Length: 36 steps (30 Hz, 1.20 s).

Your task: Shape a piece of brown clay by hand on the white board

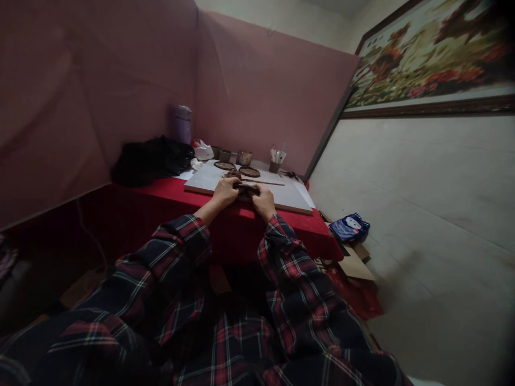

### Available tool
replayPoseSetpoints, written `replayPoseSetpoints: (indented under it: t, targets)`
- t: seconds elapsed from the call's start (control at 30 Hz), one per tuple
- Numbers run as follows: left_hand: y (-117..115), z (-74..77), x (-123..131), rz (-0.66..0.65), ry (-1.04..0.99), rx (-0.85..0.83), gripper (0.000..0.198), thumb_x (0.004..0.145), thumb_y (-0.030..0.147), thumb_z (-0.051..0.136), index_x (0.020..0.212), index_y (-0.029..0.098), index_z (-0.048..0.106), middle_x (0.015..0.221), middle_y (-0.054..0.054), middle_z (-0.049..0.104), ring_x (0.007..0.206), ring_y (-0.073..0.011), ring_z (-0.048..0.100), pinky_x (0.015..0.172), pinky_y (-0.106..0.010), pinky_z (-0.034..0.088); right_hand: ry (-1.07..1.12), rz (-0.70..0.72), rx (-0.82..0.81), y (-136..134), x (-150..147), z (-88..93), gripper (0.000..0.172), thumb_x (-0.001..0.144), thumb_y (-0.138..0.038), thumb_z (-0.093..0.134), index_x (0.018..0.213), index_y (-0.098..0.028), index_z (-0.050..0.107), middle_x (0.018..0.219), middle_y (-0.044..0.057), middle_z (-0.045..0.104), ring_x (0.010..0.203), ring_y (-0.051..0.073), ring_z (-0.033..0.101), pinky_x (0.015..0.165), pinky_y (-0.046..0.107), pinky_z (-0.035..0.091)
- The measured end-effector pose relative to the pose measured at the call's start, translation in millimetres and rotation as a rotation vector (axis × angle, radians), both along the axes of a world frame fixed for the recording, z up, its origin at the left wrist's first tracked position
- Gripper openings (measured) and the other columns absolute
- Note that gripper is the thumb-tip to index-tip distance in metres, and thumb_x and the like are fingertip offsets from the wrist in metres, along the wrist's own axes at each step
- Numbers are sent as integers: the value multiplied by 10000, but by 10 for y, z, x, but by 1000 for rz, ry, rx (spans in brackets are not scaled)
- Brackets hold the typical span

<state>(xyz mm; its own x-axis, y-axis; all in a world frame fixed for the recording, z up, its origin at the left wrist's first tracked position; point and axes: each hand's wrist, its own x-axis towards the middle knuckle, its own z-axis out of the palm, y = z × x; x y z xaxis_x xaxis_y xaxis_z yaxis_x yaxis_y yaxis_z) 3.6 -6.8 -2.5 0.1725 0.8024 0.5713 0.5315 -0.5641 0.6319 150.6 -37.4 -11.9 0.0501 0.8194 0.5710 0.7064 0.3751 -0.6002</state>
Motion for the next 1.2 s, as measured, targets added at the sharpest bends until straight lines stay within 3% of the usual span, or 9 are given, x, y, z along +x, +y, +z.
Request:
replayPoseSetpoints:
  t: [1.2]
  targets:
    - [12,-20,0,2,19,23,208,748,224,625,911,150,731,878,-69,735,807,-190,639,726,-255,454,-7,0,-19,-13,-5,6,182,809,-205,542,936,-187,672,933,57,718,880,213,641,847,336,487]
